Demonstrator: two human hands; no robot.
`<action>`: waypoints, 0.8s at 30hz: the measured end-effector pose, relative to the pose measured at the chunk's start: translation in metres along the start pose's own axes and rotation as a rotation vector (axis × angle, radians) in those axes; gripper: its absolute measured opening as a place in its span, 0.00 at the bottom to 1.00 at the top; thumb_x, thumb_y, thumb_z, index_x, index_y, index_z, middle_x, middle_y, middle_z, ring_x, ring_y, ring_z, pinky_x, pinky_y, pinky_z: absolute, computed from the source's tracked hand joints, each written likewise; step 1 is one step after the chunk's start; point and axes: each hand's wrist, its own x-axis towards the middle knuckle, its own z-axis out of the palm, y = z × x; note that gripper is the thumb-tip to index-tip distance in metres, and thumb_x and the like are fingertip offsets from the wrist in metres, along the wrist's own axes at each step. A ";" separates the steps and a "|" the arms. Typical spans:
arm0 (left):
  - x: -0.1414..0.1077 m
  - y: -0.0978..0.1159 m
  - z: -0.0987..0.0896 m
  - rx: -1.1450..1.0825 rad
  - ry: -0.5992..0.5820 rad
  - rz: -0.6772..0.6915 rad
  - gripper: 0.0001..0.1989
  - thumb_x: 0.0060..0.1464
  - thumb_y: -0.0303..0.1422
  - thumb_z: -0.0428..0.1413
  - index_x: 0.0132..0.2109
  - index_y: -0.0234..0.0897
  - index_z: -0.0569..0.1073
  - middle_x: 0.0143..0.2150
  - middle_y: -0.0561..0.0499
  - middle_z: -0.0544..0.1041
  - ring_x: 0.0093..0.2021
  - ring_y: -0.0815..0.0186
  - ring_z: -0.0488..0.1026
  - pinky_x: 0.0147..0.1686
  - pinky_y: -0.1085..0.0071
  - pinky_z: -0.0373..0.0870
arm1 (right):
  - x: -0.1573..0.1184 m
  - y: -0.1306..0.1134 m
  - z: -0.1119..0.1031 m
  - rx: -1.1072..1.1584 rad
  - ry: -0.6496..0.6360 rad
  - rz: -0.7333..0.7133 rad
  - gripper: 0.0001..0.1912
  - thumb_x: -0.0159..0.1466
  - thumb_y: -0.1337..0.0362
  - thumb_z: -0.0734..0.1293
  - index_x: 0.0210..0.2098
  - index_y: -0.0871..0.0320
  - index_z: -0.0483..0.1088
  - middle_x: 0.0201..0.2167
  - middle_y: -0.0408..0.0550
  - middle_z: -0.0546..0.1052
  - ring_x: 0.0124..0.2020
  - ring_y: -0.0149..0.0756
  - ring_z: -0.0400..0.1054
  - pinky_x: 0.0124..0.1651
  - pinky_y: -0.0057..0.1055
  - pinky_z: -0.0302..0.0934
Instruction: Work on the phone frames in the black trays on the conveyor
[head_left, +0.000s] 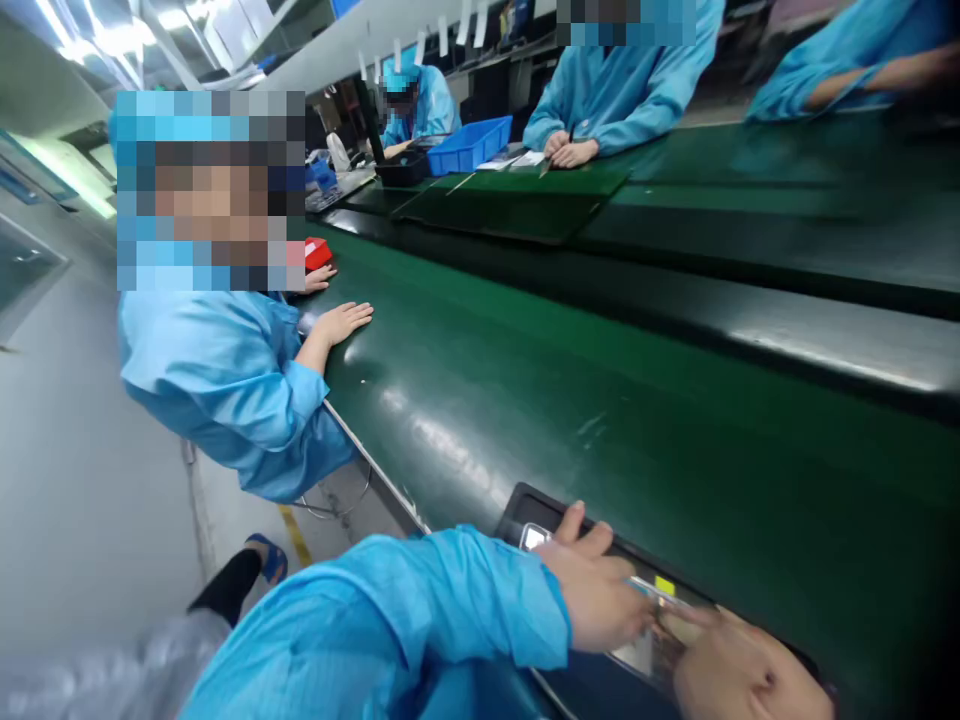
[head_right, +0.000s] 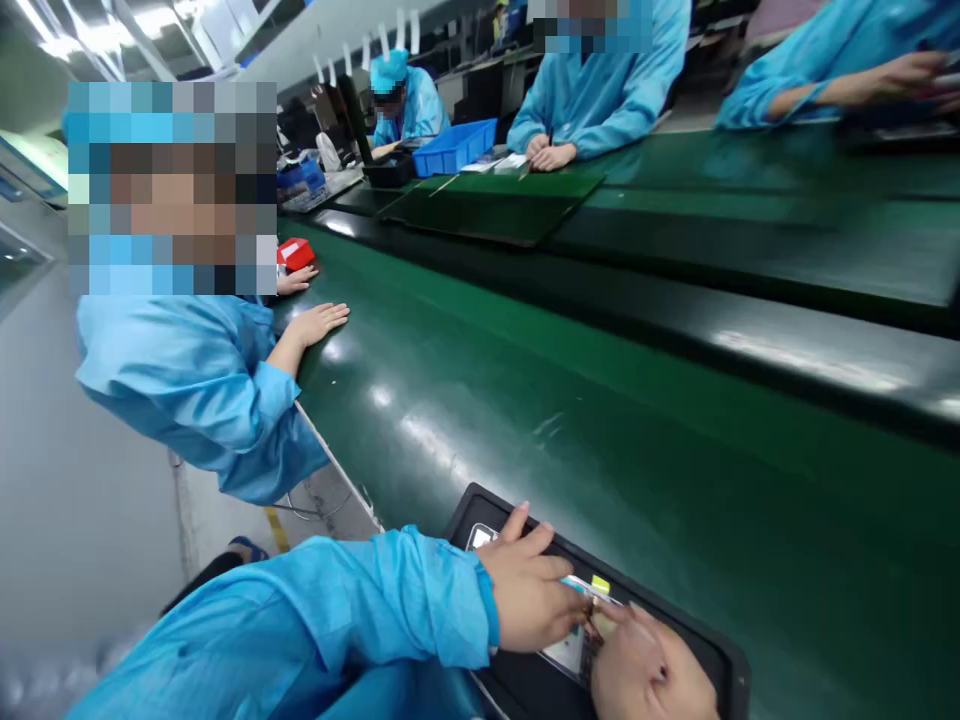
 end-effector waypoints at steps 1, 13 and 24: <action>0.001 -0.001 -0.003 -0.018 -0.012 -0.005 0.18 0.58 0.38 0.36 0.42 0.51 0.70 0.44 0.55 0.70 0.52 0.55 0.59 0.57 0.48 0.50 | 0.002 -0.008 -0.001 -0.001 0.001 0.019 0.12 0.55 0.59 0.59 0.27 0.57 0.71 0.22 0.52 0.73 0.25 0.42 0.68 0.22 0.31 0.59; 0.007 -0.019 -0.012 -0.227 -0.123 0.015 0.13 0.53 0.32 0.47 0.43 0.42 0.73 0.44 0.49 0.72 0.54 0.47 0.57 0.55 0.39 0.42 | 0.013 -0.061 0.003 0.026 0.113 -0.129 0.20 0.61 0.55 0.51 0.23 0.57 0.66 0.21 0.48 0.72 0.26 0.33 0.67 0.31 0.28 0.62; 0.012 -0.023 -0.014 -0.299 -0.090 -0.129 0.06 0.49 0.32 0.51 0.31 0.42 0.74 0.41 0.51 0.73 0.52 0.56 0.60 0.57 0.48 0.47 | 0.009 -0.050 0.009 0.498 0.314 0.447 0.19 0.61 0.50 0.54 0.35 0.60 0.63 0.24 0.44 0.72 0.19 0.27 0.65 0.24 0.23 0.61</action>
